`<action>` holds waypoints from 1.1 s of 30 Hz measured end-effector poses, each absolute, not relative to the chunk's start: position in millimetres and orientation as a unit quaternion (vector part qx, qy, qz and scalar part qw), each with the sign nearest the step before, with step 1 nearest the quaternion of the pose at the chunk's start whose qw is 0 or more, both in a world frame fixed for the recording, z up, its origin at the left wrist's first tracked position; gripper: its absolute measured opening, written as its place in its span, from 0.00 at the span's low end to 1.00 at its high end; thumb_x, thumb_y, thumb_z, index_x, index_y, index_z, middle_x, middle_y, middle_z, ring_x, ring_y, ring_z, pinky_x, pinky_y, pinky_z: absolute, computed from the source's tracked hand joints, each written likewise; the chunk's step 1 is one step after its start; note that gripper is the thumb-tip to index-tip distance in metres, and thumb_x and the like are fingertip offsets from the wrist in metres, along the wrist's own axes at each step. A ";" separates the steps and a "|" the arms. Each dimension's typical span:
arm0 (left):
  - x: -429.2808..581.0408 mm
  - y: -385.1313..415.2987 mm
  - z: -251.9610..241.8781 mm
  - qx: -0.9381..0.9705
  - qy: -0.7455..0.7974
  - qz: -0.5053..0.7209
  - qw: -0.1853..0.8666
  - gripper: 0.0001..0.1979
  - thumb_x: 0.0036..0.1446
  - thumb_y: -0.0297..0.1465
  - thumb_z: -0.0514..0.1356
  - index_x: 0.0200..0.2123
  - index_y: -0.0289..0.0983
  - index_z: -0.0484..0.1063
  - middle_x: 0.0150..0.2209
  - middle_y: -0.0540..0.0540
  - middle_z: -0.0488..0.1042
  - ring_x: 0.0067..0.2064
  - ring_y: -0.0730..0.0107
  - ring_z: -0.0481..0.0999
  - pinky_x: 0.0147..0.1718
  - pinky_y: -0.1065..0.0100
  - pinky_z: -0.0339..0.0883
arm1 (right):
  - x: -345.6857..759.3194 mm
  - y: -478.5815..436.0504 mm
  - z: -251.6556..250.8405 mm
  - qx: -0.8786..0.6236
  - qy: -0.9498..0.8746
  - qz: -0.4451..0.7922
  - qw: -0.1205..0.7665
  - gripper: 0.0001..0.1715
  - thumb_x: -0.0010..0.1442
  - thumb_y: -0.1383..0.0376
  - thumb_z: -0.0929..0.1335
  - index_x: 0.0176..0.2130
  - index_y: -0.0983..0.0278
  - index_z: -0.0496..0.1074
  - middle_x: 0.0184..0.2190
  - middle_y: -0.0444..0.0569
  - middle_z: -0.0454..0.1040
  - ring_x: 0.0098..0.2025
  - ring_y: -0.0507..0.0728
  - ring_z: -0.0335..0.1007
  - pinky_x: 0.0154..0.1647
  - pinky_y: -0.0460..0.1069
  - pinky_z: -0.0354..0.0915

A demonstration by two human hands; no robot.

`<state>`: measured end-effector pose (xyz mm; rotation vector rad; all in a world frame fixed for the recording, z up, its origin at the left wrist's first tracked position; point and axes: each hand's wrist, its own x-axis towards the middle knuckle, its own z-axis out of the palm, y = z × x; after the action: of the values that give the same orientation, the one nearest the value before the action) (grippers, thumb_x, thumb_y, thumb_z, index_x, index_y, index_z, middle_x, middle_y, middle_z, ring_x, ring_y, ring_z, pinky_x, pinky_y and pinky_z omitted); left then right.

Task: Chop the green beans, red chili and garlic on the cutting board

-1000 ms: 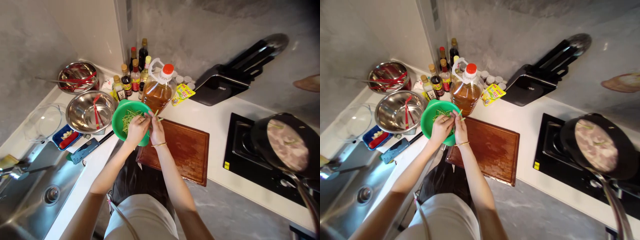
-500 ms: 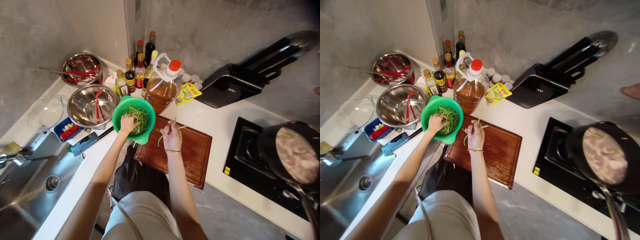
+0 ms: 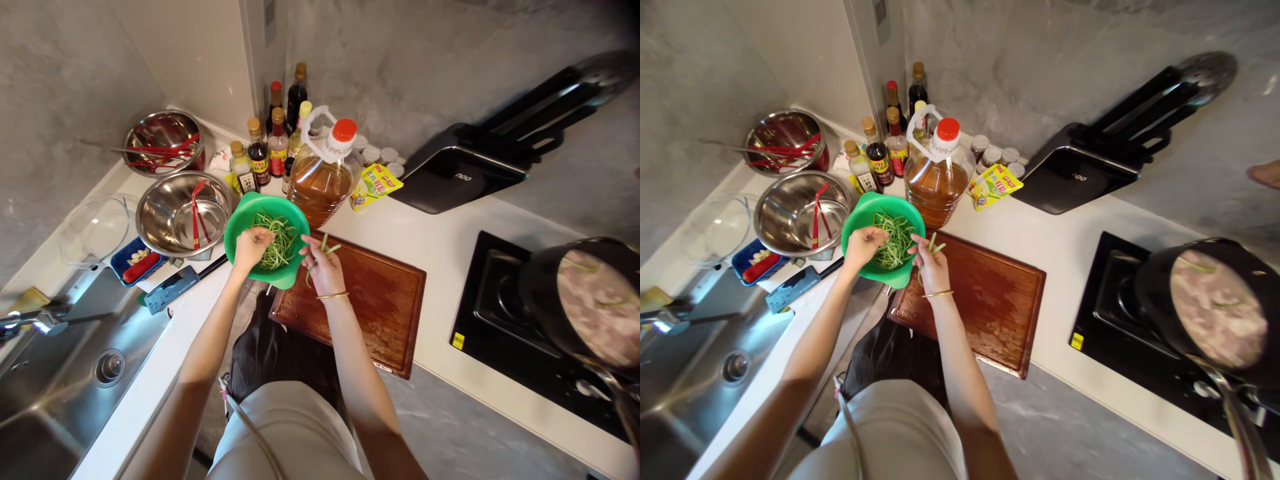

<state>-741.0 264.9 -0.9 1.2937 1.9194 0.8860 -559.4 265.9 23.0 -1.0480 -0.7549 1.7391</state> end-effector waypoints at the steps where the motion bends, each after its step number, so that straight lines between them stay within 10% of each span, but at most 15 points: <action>1: -737.9 262.7 5.4 0.493 0.729 0.345 0.327 0.13 0.55 0.38 0.57 0.31 0.36 0.76 0.27 0.49 0.77 0.29 0.72 0.74 0.30 0.73 0.63 | -565.7 267.4 21.5 -0.431 -0.315 0.710 0.458 0.17 0.49 0.56 0.72 0.38 0.61 0.76 0.25 0.41 0.72 0.20 0.45 0.53 0.23 0.45 0.57; 16: -715.1 237.1 12.5 0.617 0.717 0.316 0.065 0.09 0.59 0.30 0.55 0.41 0.35 0.71 0.35 0.42 0.73 0.41 0.62 0.71 0.41 0.65 0.66 | -622.8 290.3 29.0 -0.381 -0.165 0.750 0.514 0.16 0.56 0.52 0.68 0.28 0.62 0.70 0.31 0.44 0.77 0.27 0.47 0.65 0.25 0.43 0.62; 21: -736.5 233.1 -6.1 0.630 0.703 0.304 0.132 0.08 0.58 0.32 0.57 0.36 0.37 0.75 0.34 0.43 0.73 0.39 0.64 0.71 0.40 0.66 0.66 | -618.3 298.9 33.0 -0.361 -0.124 0.756 0.532 0.22 0.59 0.49 0.64 0.24 0.61 0.62 0.28 0.43 0.76 0.33 0.49 0.70 0.32 0.45 0.66; 26: -753.5 228.3 -4.1 0.547 0.690 0.415 0.228 0.10 0.59 0.34 0.57 0.39 0.37 0.77 0.32 0.46 0.75 0.34 0.70 0.72 0.35 0.69 0.65 | -599.9 307.6 38.9 -0.338 -0.179 0.728 0.569 0.19 0.58 0.49 0.65 0.27 0.59 0.62 0.13 0.33 0.57 0.16 0.47 0.56 0.26 0.45 0.65; 33: -740.3 257.6 38.0 0.545 0.616 0.506 0.259 0.12 0.60 0.36 0.56 0.33 0.39 0.78 0.36 0.47 0.77 0.42 0.69 0.72 0.46 0.65 0.65 | -607.5 286.1 32.5 -0.369 -0.318 0.737 0.470 0.17 0.51 0.51 0.71 0.34 0.60 0.70 0.27 0.41 0.74 0.29 0.50 0.70 0.31 0.46 0.68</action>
<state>-740.3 257.6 38.0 1.4773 1.6702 1.3710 -607.5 286.1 32.5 -0.9039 -0.7795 1.8052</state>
